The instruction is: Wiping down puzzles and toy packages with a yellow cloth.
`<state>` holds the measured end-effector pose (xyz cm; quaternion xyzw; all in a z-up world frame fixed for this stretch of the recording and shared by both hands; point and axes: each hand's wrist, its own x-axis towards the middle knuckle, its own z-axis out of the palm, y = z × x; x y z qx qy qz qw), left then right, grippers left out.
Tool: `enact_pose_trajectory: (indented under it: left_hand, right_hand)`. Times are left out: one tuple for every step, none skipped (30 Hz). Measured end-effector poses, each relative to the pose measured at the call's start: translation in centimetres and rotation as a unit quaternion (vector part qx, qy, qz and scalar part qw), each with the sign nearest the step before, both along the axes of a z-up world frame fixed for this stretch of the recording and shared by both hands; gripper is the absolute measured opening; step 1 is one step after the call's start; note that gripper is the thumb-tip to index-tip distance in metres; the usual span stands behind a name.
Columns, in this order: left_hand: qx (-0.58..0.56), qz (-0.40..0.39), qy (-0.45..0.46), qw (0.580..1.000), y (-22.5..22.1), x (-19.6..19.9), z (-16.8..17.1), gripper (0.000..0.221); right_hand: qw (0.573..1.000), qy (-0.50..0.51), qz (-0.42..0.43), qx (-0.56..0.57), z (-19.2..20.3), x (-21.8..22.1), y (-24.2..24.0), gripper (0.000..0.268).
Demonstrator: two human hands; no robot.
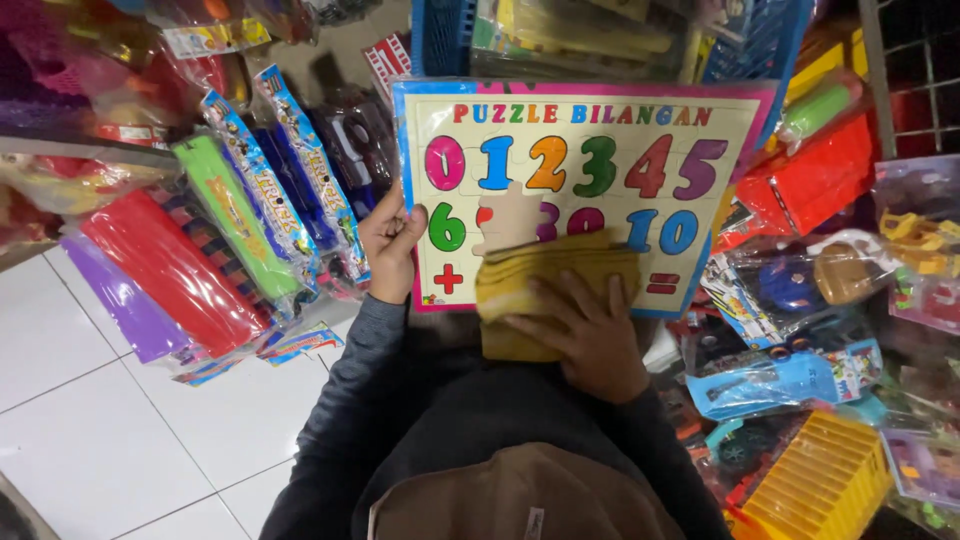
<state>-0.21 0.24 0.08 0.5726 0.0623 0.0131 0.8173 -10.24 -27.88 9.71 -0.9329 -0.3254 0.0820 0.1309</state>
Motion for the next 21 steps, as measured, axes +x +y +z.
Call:
enact_pose_trajectory:
  left_hand:
    - [0.002, 0.002, -0.003, 1.000, 0.0, -0.2, -0.5, 0.051]
    - [0.004, 0.002, -0.004, 1.000, 0.0, -0.5, -1.0, 0.051]
    - [0.004, 0.006, -0.002, 1.000, 0.1, -0.5, -0.6, 0.051]
    - [-0.010, -0.001, -0.002, 1.000, -0.1, -0.3, -0.3, 0.049]
    - [-0.024, -0.009, -0.002, 1.000, -0.3, 0.0, 0.1, 0.048]
    - [-0.024, -0.009, -0.005, 1.000, -0.2, -0.1, -0.7, 0.048]
    - [-0.022, -0.006, -0.007, 1.000, -0.2, -0.1, -1.4, 0.050]
    - [-0.019, -0.004, -0.007, 1.000, 0.0, -0.3, -2.2, 0.051]
    - [-0.018, -0.004, -0.007, 1.000, 0.0, -0.3, -2.4, 0.051]
    - [-0.005, 0.002, -0.003, 1.000, 0.1, -0.4, -2.6, 0.052]
    - [0.008, 0.008, 0.002, 1.000, 0.2, -0.6, -2.8, 0.053]
    - [0.010, 0.008, 0.002, 1.000, 0.1, -0.4, -1.7, 0.053]
    - [-0.008, -0.002, 0.003, 1.000, -0.1, -0.3, -0.6, 0.051]
    - [-0.025, -0.014, 0.000, 1.000, -0.4, 0.2, 0.6, 0.049]
    - [-0.023, -0.016, -0.003, 1.000, -0.1, 0.2, -0.1, 0.049]
    - [0.004, -0.010, -0.014, 1.000, 0.1, 0.3, -0.8, 0.050]
    - [0.032, -0.004, -0.026, 0.999, 0.3, 0.3, -1.6, 0.051]
    - [0.034, -0.010, -0.028, 0.999, 0.3, 0.3, -1.9, 0.051]
    - [0.012, -0.005, -0.024, 1.000, 0.4, 0.3, -2.3, 0.051]
    - [-0.009, 0.001, -0.019, 1.000, 0.5, 0.1, -2.7, 0.052]
    - [-0.007, -0.003, -0.019, 1.000, 0.4, -0.2, -2.6, 0.052]
  right_hand:
    - [0.997, -0.040, -0.062, 0.010, 0.6, 0.6, 0.3, 0.067]
    - [0.989, -0.077, -0.125, 0.020, 1.3, 1.0, 0.6, 0.062]
    - [0.990, -0.075, -0.121, 0.021, 1.3, 1.3, 1.5, 0.062]
    - [0.992, -0.078, -0.093, 0.024, 1.3, 1.7, 2.2, 0.062]
    - [0.994, -0.081, -0.065, 0.028, 1.3, 2.0, 2.9, 0.061]
    - [0.994, -0.084, -0.065, 0.027, 0.3, 1.9, 3.1, 0.061]
    - [0.996, -0.086, -0.001, 0.024, -0.7, 1.9, 3.2, 0.061]
    - [0.994, -0.086, 0.063, 0.022, -1.7, 1.6, 3.4, 0.060]
    - [0.994, -0.086, 0.062, 0.022, -0.5, 2.6, 3.7, 0.060]
    - [0.997, -0.064, 0.000, 0.034, 0.7, 3.5, 4.1, 0.058]
    - [0.996, -0.041, -0.063, 0.045, 2.0, 4.4, 4.4, 0.057]
    - [0.996, -0.040, -0.063, 0.046, 2.4, 4.8, 4.7, 0.057]
    - [0.993, -0.061, -0.088, 0.048, 2.9, 5.1, 4.9, 0.063]
    - [0.988, -0.084, -0.116, 0.051, 3.4, 5.6, 5.1, 0.069]
    - [0.988, -0.087, -0.118, 0.054, 2.4, 5.7, 5.0, 0.069]
    - [0.993, -0.083, -0.028, 0.075, 1.5, 5.8, 4.9, 0.070]
    - [0.990, -0.080, 0.063, 0.096, 0.5, 5.8, 4.8, 0.072]
    - [0.990, -0.082, 0.057, 0.098, 0.8, 6.6, 4.6, 0.072]
    - [0.992, -0.086, 0.005, 0.095, 1.1, 7.3, 4.4, 0.075]
    - [0.991, -0.089, -0.046, 0.093, 1.5, 8.0, 4.2, 0.079]
    - [0.990, -0.090, -0.050, 0.094, 2.3, 8.7, 4.1, 0.079]
